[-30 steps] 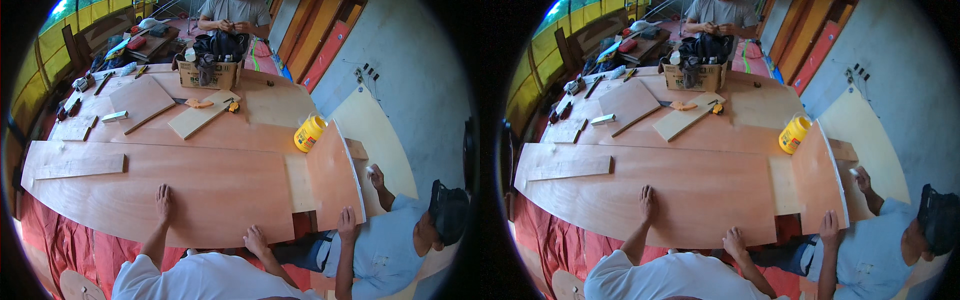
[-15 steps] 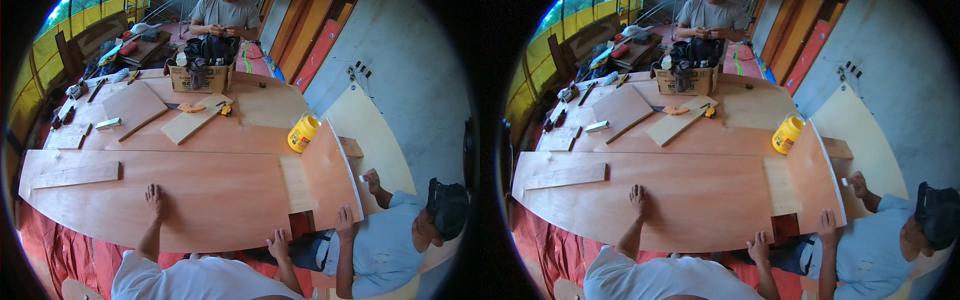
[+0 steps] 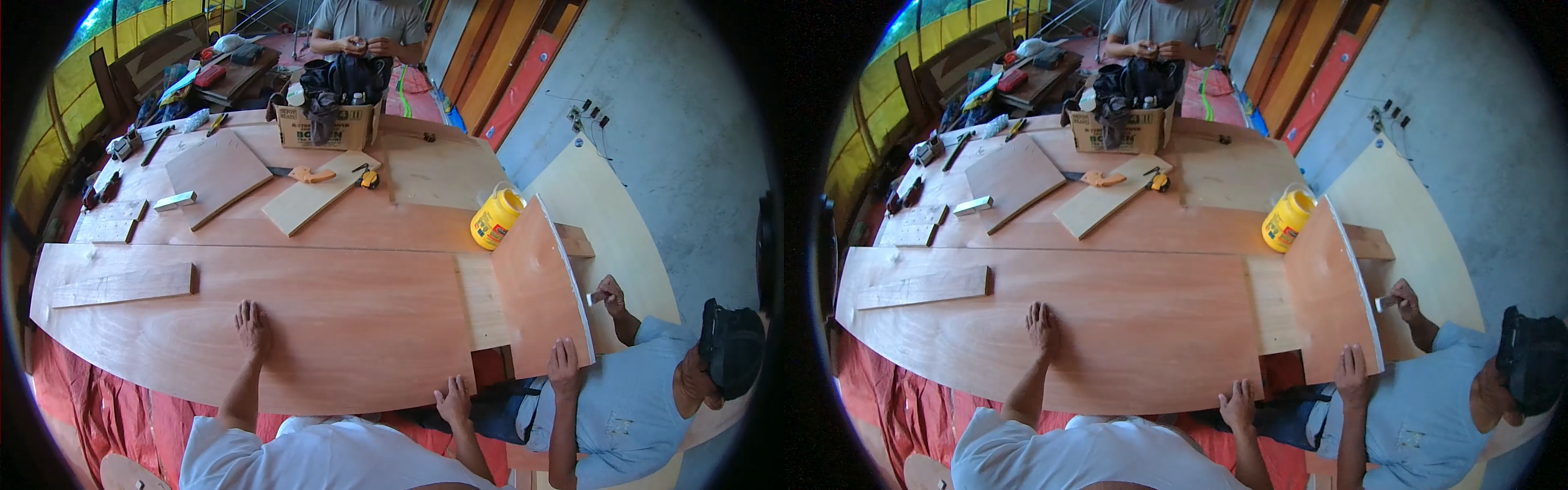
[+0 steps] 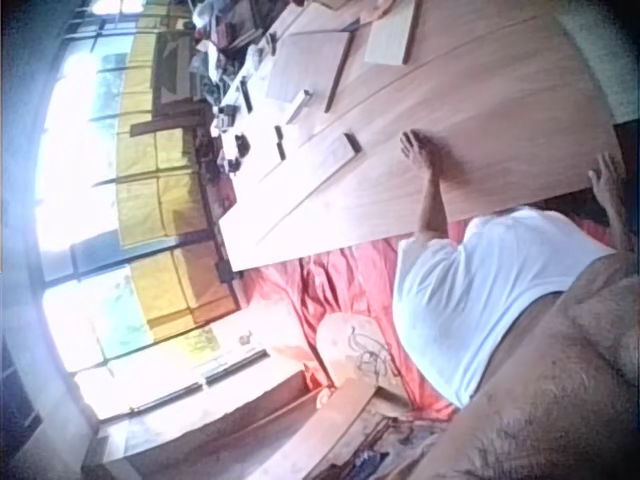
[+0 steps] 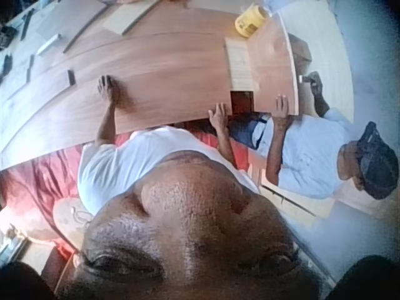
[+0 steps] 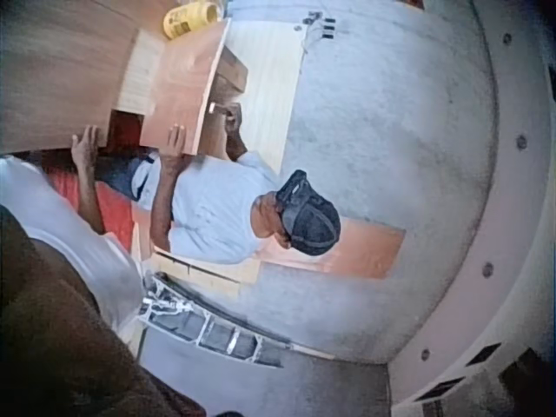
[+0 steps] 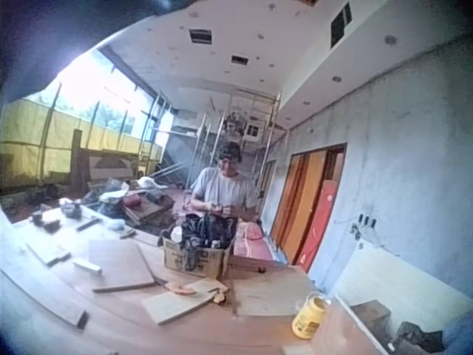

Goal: The person secures screws into a wooden board using a power drill while another person stabilizes the piece on a large wooden surface.

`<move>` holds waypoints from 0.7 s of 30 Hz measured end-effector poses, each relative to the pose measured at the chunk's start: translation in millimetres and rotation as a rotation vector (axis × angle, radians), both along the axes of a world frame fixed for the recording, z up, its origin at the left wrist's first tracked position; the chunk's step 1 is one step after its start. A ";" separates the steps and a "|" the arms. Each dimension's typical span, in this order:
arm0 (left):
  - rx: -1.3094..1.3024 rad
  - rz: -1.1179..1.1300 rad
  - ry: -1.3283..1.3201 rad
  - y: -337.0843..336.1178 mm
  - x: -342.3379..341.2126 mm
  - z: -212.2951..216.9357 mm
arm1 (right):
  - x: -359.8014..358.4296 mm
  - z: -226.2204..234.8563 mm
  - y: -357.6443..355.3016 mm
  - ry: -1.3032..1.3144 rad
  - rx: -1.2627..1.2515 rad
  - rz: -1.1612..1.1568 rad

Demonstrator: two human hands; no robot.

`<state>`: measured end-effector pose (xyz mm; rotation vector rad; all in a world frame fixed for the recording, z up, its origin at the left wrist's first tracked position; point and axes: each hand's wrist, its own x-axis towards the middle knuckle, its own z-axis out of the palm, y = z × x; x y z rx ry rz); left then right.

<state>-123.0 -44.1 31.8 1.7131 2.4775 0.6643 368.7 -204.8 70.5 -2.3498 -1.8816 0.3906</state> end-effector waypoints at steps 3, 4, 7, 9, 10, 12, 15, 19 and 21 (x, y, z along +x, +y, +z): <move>0.002 0.002 -0.007 0.6 0.3 0.5 | 1.3 0.2 0.8 -0.012 -0.012 -0.001; 0.038 -0.020 0.000 0.6 0.3 0.7 | 1.7 0.3 1.0 -0.025 0.010 0.005; 0.031 -0.022 -0.006 0.2 -0.1 0.9 | 2.3 0.6 1.3 -0.004 0.017 -0.005; 0.011 -0.007 -0.004 -0.4 -0.4 0.4 | 2.6 0.9 1.2 0.021 -0.024 -0.021; 0.034 -0.027 -0.009 -0.6 -0.4 -0.1 | 2.7 1.0 1.0 0.036 0.004 -0.034; 0.004 -0.009 -0.008 -0.7 -0.7 -1.1 | 2.9 1.2 0.8 0.032 -0.024 -0.023; 0.009 -0.001 -0.003 -1.0 -1.1 -2.2 | 3.2 0.5 0.5 0.021 -0.010 -0.006; 0.059 -0.024 0.001 -1.5 -1.4 -2.1 | 4.2 -1.2 -0.1 0.034 0.034 -0.011; 0.029 -0.003 0.004 -1.7 -1.5 -1.3 | 5.2 -1.5 -0.4 0.034 -0.010 -0.008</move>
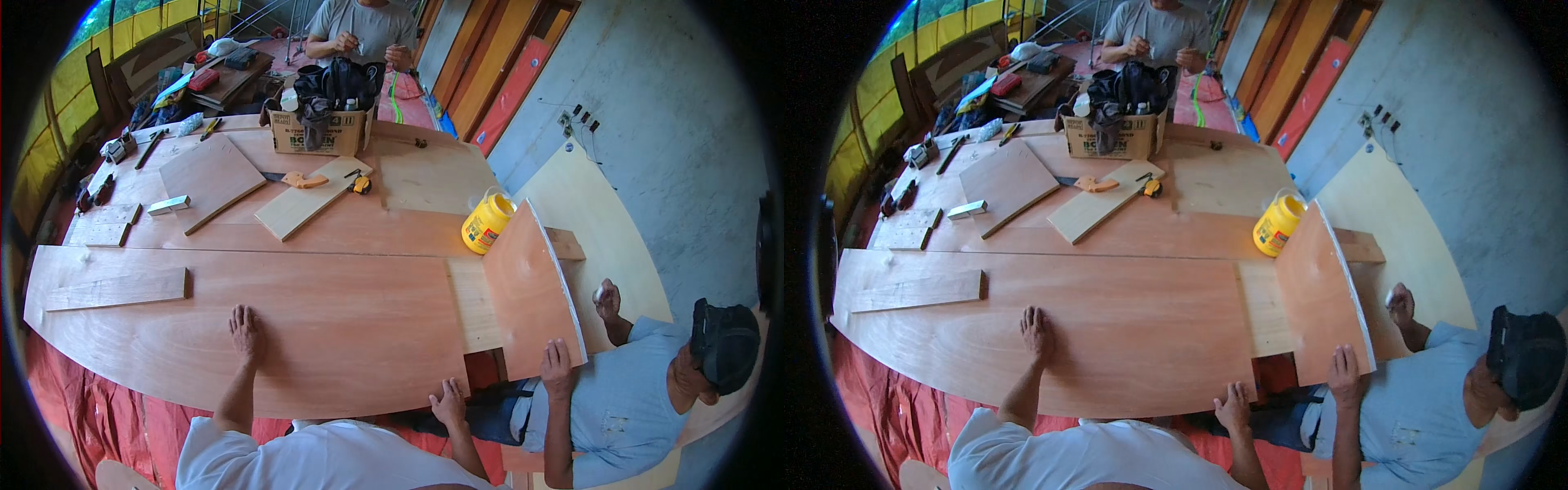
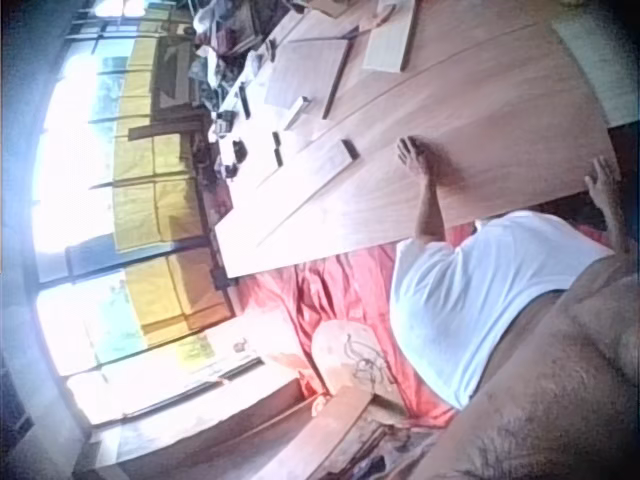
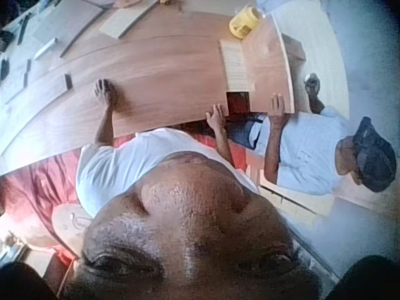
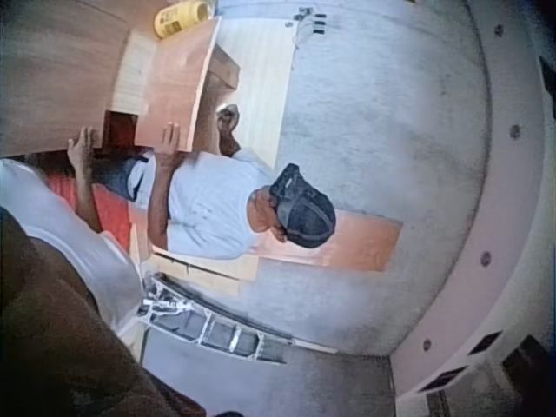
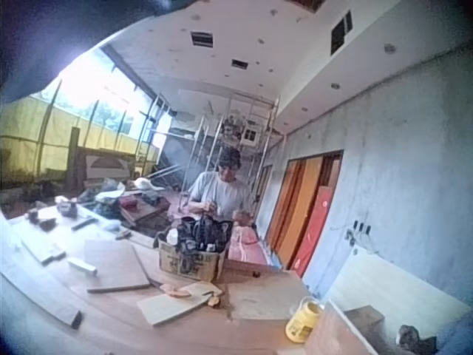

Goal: The person secures screws into a wooden board using a power drill while another person stabilizes the piece on a large wooden surface.

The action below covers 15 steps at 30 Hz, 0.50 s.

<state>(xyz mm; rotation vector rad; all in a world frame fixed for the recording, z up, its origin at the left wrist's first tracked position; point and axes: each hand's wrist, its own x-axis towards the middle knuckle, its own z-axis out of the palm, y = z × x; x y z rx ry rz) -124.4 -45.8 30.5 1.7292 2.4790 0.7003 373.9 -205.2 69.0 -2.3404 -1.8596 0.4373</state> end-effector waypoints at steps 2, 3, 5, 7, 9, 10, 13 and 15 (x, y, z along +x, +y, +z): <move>0.004 0.003 0.005 -0.1 -0.1 1.4 | 0.7 0.2 0.0 -0.003 -0.007 0.008; -0.007 0.001 0.008 -0.4 -0.1 2.3 | 0.9 0.4 -0.1 -0.007 -0.005 0.013; -0.017 0.002 0.008 -0.9 0.1 4.0 | 1.0 0.9 0.2 -0.014 -0.003 0.020; 0.014 -0.019 0.001 -1.2 0.6 5.3 | 0.6 1.1 0.7 0.018 0.015 0.004; -0.004 0.002 -0.002 -1.1 1.4 6.0 | 0.1 1.1 1.2 -0.008 -0.017 0.011; 0.033 -0.014 0.006 -1.1 1.8 6.0 | -0.2 1.0 1.3 -0.036 0.016 0.019; 0.022 -0.006 0.007 -0.7 2.1 5.7 | -0.6 1.4 0.4 -0.004 0.023 0.006; 0.000 0.005 0.013 -0.7 1.5 5.3 | -0.6 2.2 0.0 -0.001 -0.007 0.005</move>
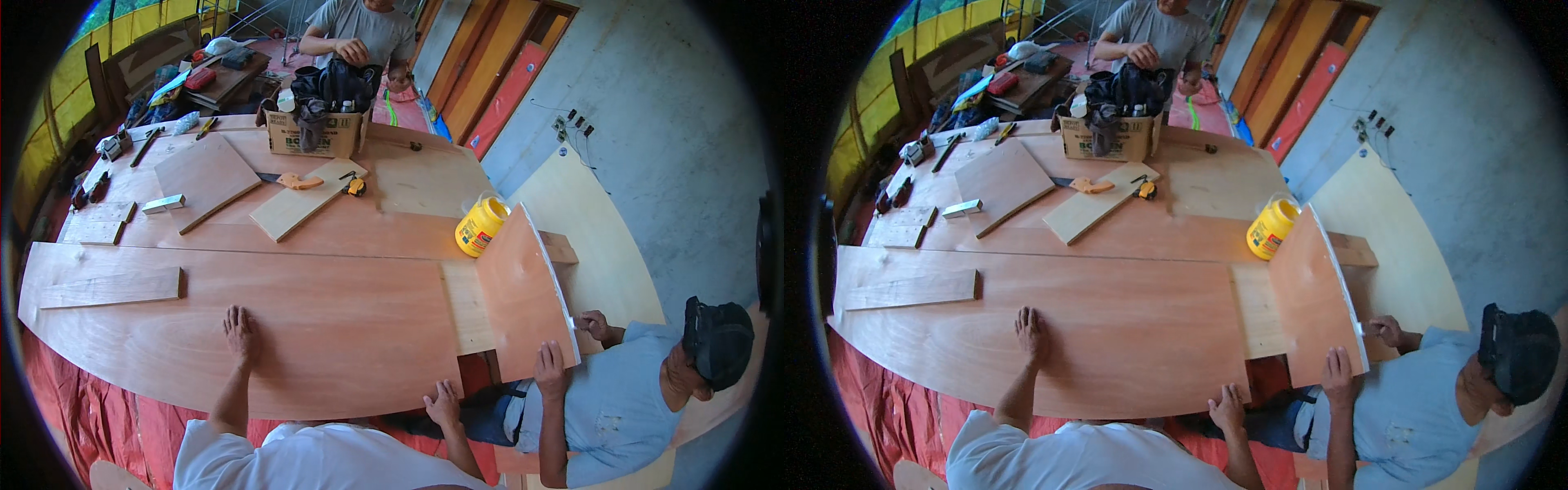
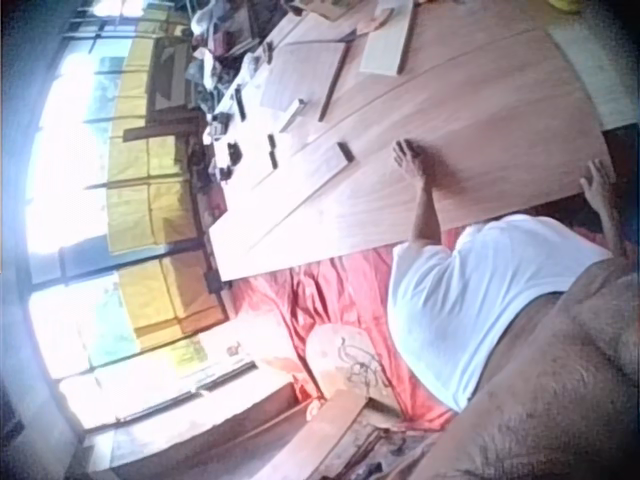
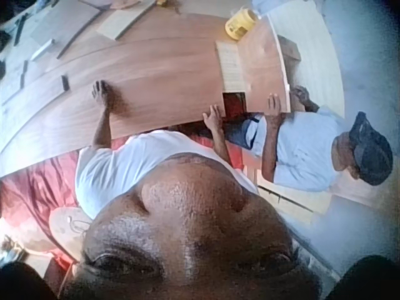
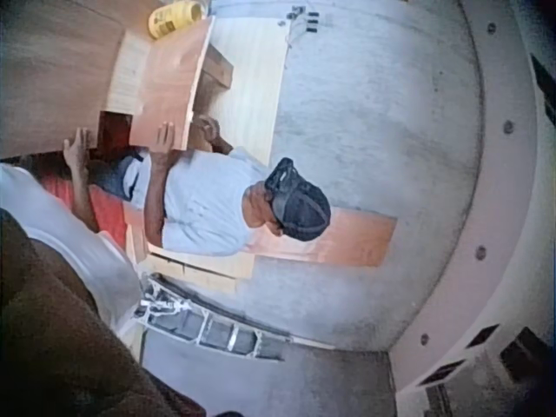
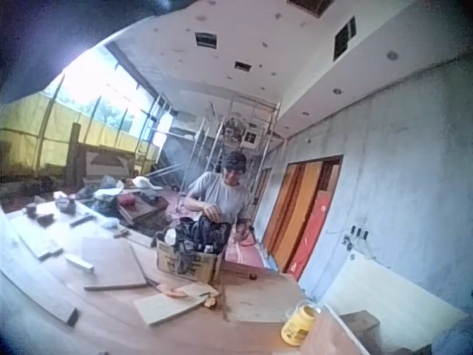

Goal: The person secures screws into a wooden board using a power drill while another person stabilizes the piece on a large wooden surface.

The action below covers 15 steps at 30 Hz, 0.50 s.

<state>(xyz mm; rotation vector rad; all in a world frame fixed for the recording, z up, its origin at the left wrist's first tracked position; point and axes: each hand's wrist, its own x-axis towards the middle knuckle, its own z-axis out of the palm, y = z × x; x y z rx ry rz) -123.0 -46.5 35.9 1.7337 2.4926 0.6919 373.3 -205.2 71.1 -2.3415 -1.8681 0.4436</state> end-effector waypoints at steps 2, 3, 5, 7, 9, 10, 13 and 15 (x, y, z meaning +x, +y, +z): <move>-0.009 -0.004 0.006 -0.4 -0.7 0.0 | -0.1 1.0 -0.1 0.002 0.008 0.003; -0.002 -0.012 -0.002 -0.7 -1.1 0.2 | -0.2 1.6 0.1 0.004 0.005 0.000; 0.005 -0.019 -0.008 -1.3 -1.7 0.8 | -0.7 2.1 0.5 0.007 0.003 -0.002; 0.035 -0.040 -0.014 -1.2 -1.8 1.5 | -1.2 1.9 1.0 -0.004 0.037 0.005; 0.000 -0.016 -0.015 -0.5 -1.9 1.7 | -1.4 0.6 1.3 0.012 -0.005 -0.007; 0.019 -0.038 -0.015 -0.2 -1.9 1.7 | -1.4 -0.3 1.1 0.010 0.025 -0.016; 0.014 -0.030 -0.034 0.9 -1.7 1.0 | -1.0 -2.9 0.5 0.035 0.040 -0.025; -0.021 -0.016 -0.026 1.5 -1.5 0.4 | -0.3 -3.7 -0.1 0.026 0.009 -0.022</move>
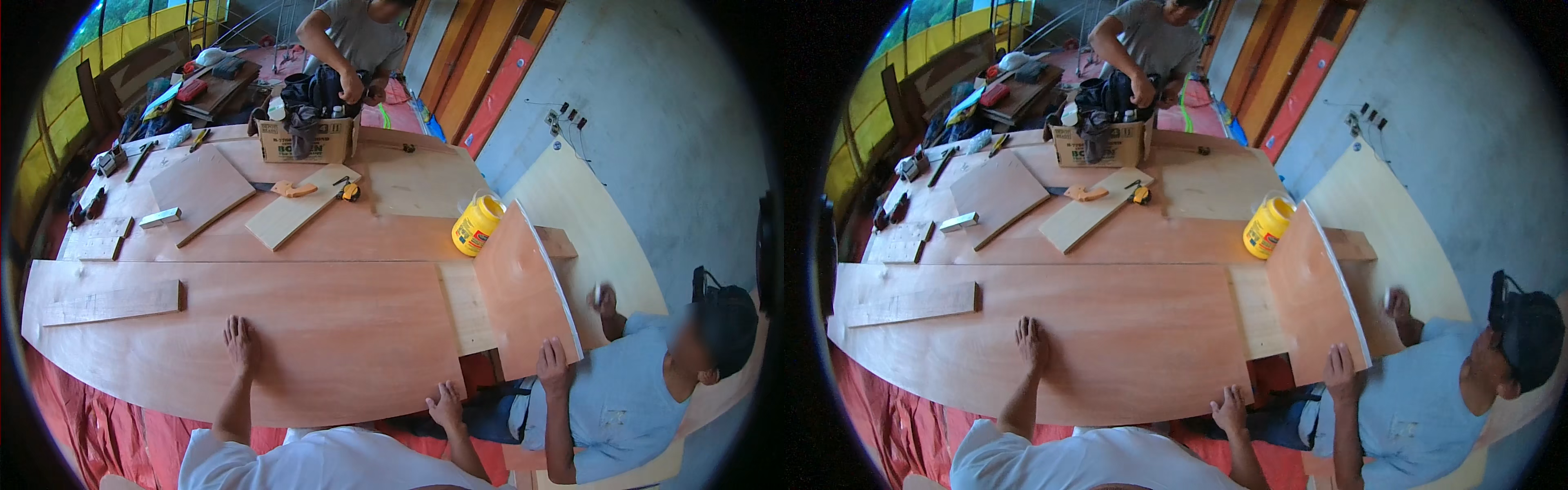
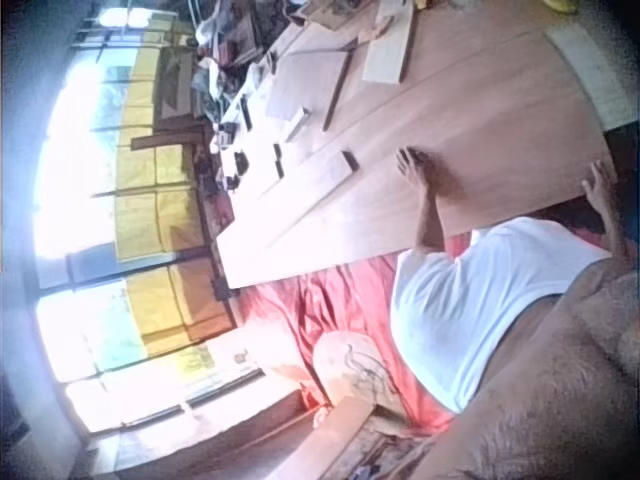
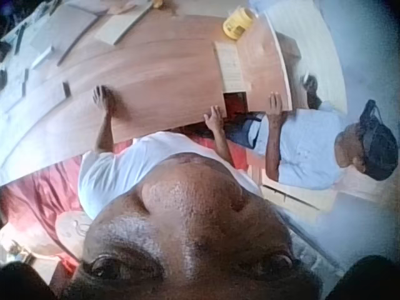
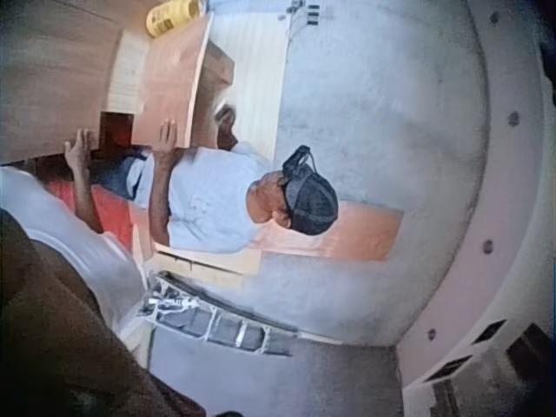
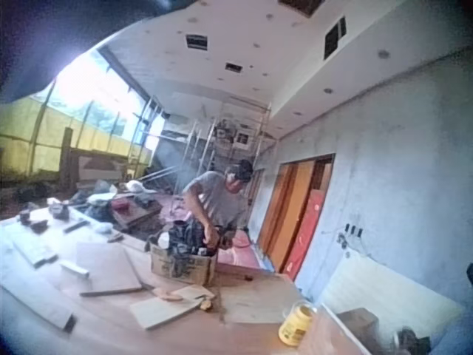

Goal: The person secures screws into a wooden board using a power drill while another person stabilizes the piece on a large wooden surface.

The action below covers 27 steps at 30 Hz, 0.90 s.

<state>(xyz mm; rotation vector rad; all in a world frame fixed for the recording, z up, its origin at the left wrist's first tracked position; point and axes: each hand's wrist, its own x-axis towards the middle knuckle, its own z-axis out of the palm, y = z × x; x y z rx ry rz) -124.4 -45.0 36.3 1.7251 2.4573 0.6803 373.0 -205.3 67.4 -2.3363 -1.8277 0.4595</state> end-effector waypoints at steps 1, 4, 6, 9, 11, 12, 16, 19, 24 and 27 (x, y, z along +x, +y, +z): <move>0.025 -0.020 0.001 0.1 0.2 -0.2 | 0.4 -0.1 -0.2 -0.023 0.039 0.006; 0.004 -0.016 0.012 -0.2 1.0 -0.1 | 1.1 0.5 -0.2 -0.031 0.041 0.010; -0.025 0.004 0.014 -0.8 1.5 0.6 | 1.3 1.4 0.1 -0.011 -0.009 0.001; -0.022 0.008 0.016 -1.2 2.1 1.8 | 1.0 2.3 0.9 -0.003 -0.013 -0.002; -0.014 0.010 0.023 -1.5 2.5 2.3 | 0.8 2.5 1.2 -0.008 -0.012 0.000; -0.014 0.010 0.023 -1.6 2.7 2.4 | 0.7 2.6 1.3 -0.014 -0.021 -0.003; 0.018 -0.012 0.012 -1.3 2.8 2.6 | 0.0 3.0 1.5 -0.010 0.012 -0.006; 0.010 -0.010 -0.006 -1.0 2.9 2.9 | -0.3 3.3 1.5 0.000 0.019 -0.015; -0.010 0.007 -0.003 -2.7 3.3 4.6 | -0.2 1.7 0.4 -0.004 0.004 -0.008; -0.002 0.002 0.000 -3.4 3.7 6.3 | 0.7 -0.4 0.2 0.007 0.017 0.002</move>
